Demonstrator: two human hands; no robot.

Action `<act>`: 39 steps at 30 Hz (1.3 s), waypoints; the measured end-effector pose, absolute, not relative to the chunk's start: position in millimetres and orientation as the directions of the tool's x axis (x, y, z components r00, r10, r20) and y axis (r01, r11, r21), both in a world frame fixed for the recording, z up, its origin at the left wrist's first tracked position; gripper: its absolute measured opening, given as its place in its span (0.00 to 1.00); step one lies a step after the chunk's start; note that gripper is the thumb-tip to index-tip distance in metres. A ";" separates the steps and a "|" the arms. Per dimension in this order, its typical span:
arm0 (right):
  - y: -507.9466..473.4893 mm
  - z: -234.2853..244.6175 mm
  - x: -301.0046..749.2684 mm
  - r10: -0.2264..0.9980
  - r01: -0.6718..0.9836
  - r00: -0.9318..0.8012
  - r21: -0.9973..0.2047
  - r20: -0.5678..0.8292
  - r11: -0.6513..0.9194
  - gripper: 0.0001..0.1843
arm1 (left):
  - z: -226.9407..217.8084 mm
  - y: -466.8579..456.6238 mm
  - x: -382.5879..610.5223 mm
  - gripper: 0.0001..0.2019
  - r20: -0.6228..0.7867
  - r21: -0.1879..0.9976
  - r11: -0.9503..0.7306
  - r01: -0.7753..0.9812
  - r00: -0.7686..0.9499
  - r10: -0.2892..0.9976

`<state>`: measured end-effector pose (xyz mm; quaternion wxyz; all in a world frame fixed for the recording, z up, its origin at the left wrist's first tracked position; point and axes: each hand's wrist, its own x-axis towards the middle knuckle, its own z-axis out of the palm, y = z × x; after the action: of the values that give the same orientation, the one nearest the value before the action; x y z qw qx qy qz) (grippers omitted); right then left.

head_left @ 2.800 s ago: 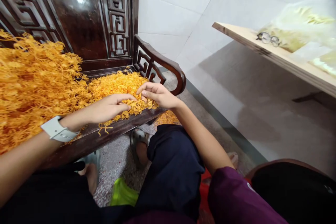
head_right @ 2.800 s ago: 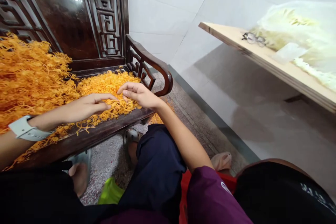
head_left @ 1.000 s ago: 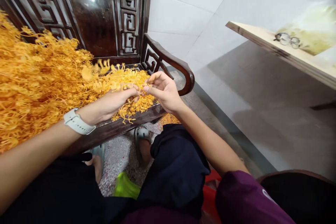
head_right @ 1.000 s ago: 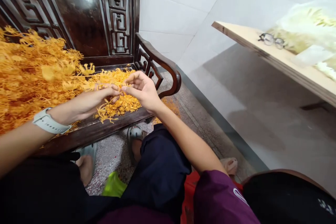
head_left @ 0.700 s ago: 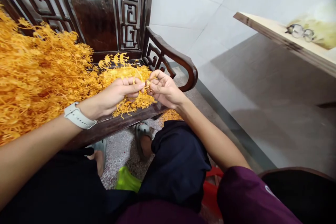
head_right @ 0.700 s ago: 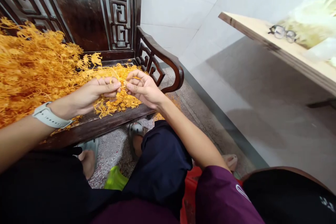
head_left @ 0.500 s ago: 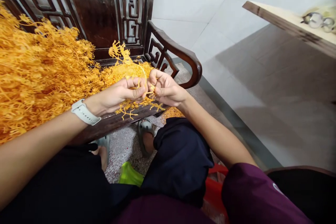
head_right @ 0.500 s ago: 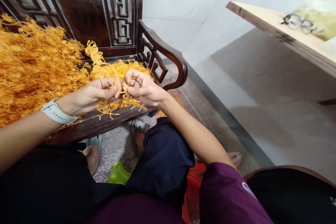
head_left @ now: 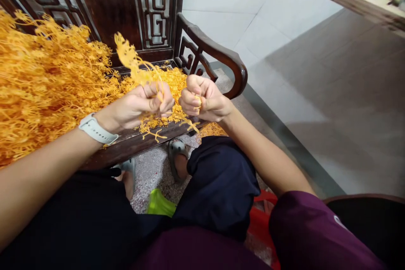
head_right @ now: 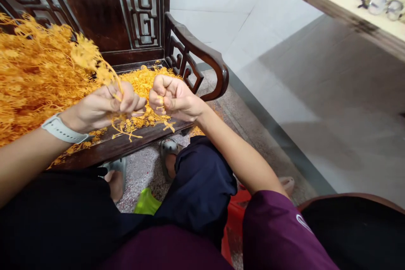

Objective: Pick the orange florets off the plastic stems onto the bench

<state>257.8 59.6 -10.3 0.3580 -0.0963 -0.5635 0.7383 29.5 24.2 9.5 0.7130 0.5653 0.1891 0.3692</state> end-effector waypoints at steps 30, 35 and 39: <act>88.1 -45.9 248.9 0.941 -0.075 -0.333 -0.996 0.063 0.040 0.24 | -7.8 44.9 29.8 0.35 -0.220 0.960 0.140 0.241 0.347 0.912; 85.3 -39.7 244.6 0.951 -0.116 -0.305 -0.993 0.057 0.022 0.27 | -17.0 47.0 33.0 0.39 -0.192 0.937 0.053 0.347 0.383 0.904; 83.8 -31.9 248.8 0.963 -0.196 -0.265 -0.981 0.052 -0.001 0.23 | -20.8 48.4 32.4 0.34 -0.176 0.926 -0.003 0.378 0.438 0.882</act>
<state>248.8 83.8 -31.9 0.4804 -0.3699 -0.5182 0.6032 32.4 48.4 -20.8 0.5244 0.6661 0.4728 0.2402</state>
